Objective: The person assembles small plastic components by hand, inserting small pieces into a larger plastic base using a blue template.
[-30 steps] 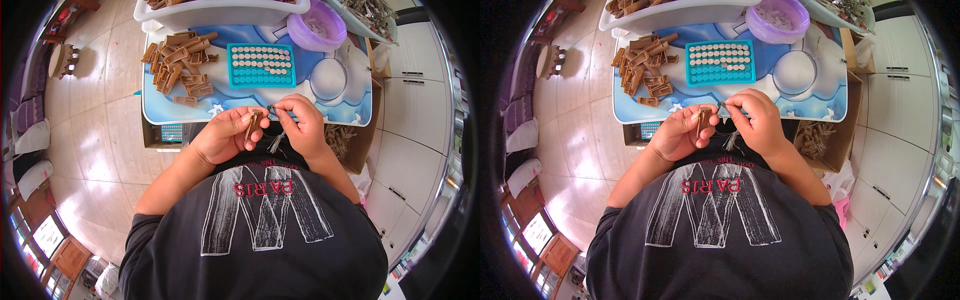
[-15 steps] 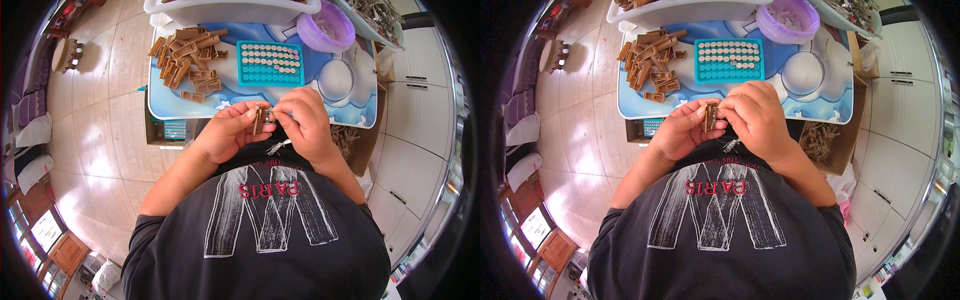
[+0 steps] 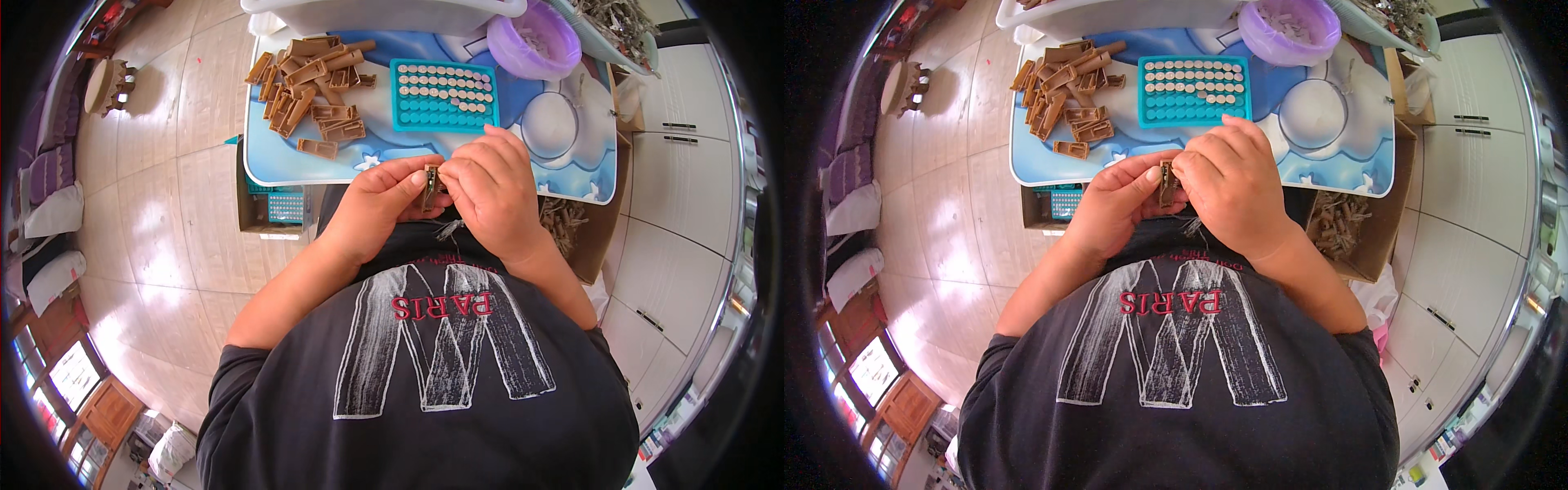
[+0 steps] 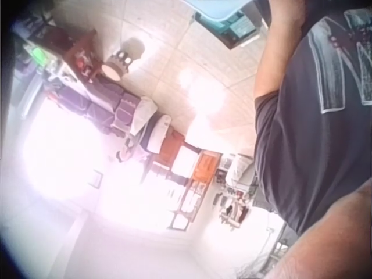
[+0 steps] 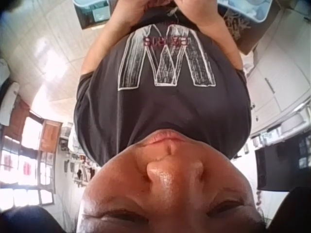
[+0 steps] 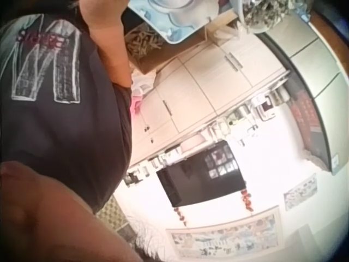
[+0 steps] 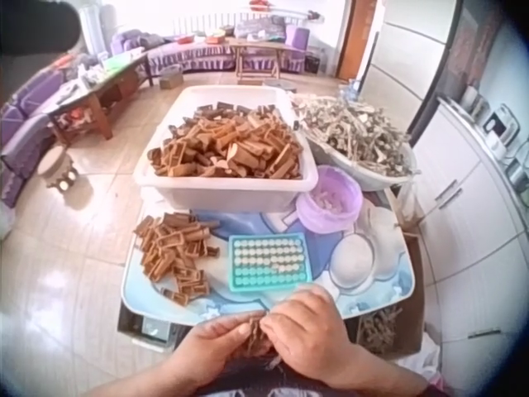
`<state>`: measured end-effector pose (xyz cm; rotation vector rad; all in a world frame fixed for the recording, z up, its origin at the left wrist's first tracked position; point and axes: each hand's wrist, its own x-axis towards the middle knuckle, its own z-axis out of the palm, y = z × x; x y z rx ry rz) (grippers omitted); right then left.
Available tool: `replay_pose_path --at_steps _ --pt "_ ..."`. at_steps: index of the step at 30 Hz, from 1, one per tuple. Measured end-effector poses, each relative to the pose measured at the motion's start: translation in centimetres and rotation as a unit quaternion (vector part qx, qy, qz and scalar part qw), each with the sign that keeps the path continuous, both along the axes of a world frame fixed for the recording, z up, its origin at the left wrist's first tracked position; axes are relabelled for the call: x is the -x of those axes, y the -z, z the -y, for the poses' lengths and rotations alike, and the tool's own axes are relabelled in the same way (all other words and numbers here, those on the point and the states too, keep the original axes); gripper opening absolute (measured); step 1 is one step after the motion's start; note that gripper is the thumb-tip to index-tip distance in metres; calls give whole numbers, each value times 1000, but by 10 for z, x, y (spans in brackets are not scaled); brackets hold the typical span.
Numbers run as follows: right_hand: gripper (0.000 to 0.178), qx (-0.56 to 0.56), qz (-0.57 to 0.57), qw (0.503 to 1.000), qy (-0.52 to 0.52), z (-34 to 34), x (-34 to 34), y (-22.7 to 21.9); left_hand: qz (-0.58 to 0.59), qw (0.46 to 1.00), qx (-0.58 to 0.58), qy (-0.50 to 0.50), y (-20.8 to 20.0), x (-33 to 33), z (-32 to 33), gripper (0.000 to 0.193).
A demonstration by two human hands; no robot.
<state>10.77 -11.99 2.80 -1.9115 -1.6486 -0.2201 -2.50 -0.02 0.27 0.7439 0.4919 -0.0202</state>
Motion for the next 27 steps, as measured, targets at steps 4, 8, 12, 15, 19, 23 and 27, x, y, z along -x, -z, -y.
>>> replay_pose_path --at_steps 4,8,12,15,19,23,27 --pt "11 16 15 1000 -2 0 0 -1 -17 1000 4 -6 -7 -2 2 34" --pt "13 19 0 1000 -8 1 0 2 -29 999 -38 8 -9 -2 1 33" --pt "21 19 -102 995 -7 6 3 3 -22 999 -25 10 -9 -2 1 32" --pt "26 22 -153 988 -12 8 6 5 -24 1000 -18 3 -12 -3 2 29" --pt "30 13 -173 985 -1 8 8 9 -17 1000 -11 -18 -6 -5 5 27" --pt "33 2 -110 994 -6 9 13 4 -22 997 -15 -78 -3 -8 6 26" --pt "33 25 -81 996 -19 8 18 6 -44 992 -53 -107 -3 -8 6 29"
